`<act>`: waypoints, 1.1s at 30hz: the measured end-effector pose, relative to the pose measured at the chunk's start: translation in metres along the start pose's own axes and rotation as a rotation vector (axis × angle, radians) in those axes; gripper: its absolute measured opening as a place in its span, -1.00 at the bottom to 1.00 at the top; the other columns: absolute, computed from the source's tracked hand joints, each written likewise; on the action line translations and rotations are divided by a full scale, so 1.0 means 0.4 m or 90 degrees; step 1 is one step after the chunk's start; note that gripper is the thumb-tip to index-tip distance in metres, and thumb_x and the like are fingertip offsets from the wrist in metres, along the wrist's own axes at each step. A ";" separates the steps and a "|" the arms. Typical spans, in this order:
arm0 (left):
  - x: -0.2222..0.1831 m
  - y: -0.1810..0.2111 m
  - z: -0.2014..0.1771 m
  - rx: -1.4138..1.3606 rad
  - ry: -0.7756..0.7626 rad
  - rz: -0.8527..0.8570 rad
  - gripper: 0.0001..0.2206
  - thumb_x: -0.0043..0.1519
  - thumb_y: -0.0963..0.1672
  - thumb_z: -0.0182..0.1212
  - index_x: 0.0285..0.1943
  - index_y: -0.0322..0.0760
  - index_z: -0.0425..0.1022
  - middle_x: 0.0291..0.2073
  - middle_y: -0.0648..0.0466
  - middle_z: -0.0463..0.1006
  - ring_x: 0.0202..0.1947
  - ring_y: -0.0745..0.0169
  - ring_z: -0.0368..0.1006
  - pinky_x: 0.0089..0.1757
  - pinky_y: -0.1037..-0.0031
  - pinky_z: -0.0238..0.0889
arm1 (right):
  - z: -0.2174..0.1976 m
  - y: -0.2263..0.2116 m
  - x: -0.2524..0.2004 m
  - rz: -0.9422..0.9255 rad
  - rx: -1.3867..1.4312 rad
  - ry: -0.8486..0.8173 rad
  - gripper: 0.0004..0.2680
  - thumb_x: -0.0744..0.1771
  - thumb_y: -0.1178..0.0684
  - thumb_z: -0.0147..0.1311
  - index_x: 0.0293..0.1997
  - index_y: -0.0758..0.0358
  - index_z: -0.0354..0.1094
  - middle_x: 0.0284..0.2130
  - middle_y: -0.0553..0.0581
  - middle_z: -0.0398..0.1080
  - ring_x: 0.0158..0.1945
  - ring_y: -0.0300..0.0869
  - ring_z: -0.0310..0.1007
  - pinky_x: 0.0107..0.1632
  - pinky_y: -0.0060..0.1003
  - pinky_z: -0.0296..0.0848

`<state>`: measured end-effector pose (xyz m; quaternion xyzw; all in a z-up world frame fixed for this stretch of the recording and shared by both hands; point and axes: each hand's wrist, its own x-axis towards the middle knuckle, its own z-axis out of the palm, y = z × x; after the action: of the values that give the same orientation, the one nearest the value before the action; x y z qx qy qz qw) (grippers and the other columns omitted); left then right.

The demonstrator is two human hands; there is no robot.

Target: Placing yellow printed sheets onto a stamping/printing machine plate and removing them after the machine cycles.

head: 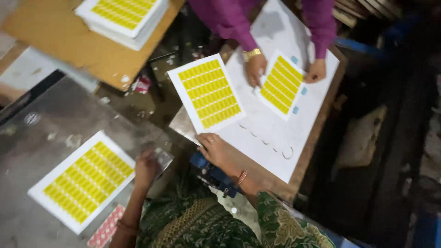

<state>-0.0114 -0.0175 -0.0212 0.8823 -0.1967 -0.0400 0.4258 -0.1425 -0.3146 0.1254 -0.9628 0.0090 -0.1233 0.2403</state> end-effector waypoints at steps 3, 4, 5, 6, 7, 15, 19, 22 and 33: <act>-0.017 0.106 -0.050 -0.095 0.032 0.228 -0.82 0.22 -0.23 0.19 -0.03 -0.16 0.45 0.11 -0.11 0.60 0.13 -0.20 0.52 0.05 0.24 0.41 | 0.118 -0.001 -0.003 -0.013 0.078 0.052 -0.79 0.33 0.10 0.21 0.06 0.26 0.47 -0.04 0.20 0.49 0.06 0.06 0.48 0.14 -0.15 0.44; -0.023 0.177 -0.100 -0.095 -0.052 0.136 -0.76 0.23 -0.21 0.21 0.08 -0.19 0.46 0.06 -0.14 0.58 0.05 -0.20 0.51 0.00 0.20 0.39 | 0.133 -0.019 0.012 0.027 0.116 0.108 -0.86 0.32 0.12 0.21 -0.06 0.24 0.51 -0.13 0.19 0.52 -0.02 0.05 0.51 0.06 -0.18 0.48; -0.020 0.249 -0.150 -0.099 -0.142 0.049 -0.68 0.24 -0.19 0.22 0.20 -0.21 0.48 0.00 -0.17 0.57 -0.02 -0.21 0.50 -0.05 0.17 0.38 | 0.145 -0.036 0.025 0.075 0.150 0.169 -0.93 0.32 0.15 0.21 -0.17 0.22 0.55 -0.23 0.17 0.54 -0.10 0.04 0.55 -0.01 -0.20 0.51; -0.023 0.249 -0.175 -0.101 -0.136 0.045 -0.68 0.24 -0.19 0.22 0.20 -0.21 0.48 0.00 -0.17 0.57 -0.02 -0.21 0.50 -0.05 0.17 0.38 | 0.121 -0.070 0.053 0.069 0.150 0.164 -0.93 0.32 0.15 0.21 -0.17 0.22 0.55 -0.23 0.17 0.54 -0.10 0.04 0.55 -0.01 -0.20 0.51; -0.029 0.250 -0.198 -0.107 -0.147 0.064 -0.67 0.22 -0.17 0.24 0.19 -0.19 0.47 0.03 -0.15 0.57 0.00 -0.19 0.51 -0.03 0.18 0.38 | 0.095 -0.103 0.076 0.090 0.148 0.193 -0.93 0.32 0.15 0.21 -0.17 0.23 0.53 -0.20 0.19 0.55 -0.09 0.05 0.55 -0.01 -0.18 0.51; -0.087 0.054 -0.448 -0.196 -0.075 0.072 -0.65 0.23 -0.22 0.25 0.22 -0.25 0.46 0.09 -0.12 0.52 -0.02 0.01 0.52 -0.10 0.29 0.48 | -0.378 -0.030 -0.089 0.636 -0.518 0.269 -0.06 -0.02 -0.12 0.53 0.47 0.35 0.02 0.31 0.56 0.14 0.28 0.40 0.15 0.10 0.32 0.29; -0.085 -0.085 -0.456 -0.183 -0.082 0.030 -0.63 0.20 -0.24 0.28 0.22 -0.31 0.49 0.06 -0.12 0.54 -0.03 0.04 0.53 -0.08 0.29 0.45 | -0.515 0.205 -0.293 0.492 -0.501 0.426 -0.83 0.44 0.00 0.11 -0.11 0.33 0.38 -0.23 0.24 0.42 -0.20 0.00 0.40 -0.16 -0.12 0.38; -0.077 0.037 -0.481 -0.152 -0.140 0.119 -0.54 0.13 -0.22 0.35 0.26 -0.30 0.45 0.12 -0.14 0.50 0.08 -0.07 0.47 0.03 0.23 0.39 | -0.490 -0.119 -0.233 0.400 -0.144 0.619 -0.78 0.41 0.05 0.30 -0.24 0.39 0.34 -0.43 0.11 0.34 -0.43 -0.17 0.25 -0.38 -0.26 0.24; -0.018 0.258 -0.491 -0.116 -0.183 0.017 -0.40 0.14 -0.10 0.40 0.40 -0.26 0.36 -0.06 -0.17 0.65 -0.04 -0.06 0.60 -0.08 0.28 0.41 | 0.084 -0.723 0.067 0.265 0.617 0.242 -0.66 0.31 0.19 0.28 0.20 0.36 0.31 -0.15 0.16 0.46 -0.15 -0.26 0.49 -0.13 -0.35 0.57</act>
<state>-0.0034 0.0719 0.1819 0.8226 -0.2625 -0.1776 0.4720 -0.1205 -0.0455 0.2375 -0.6810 0.1845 -0.2346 0.6687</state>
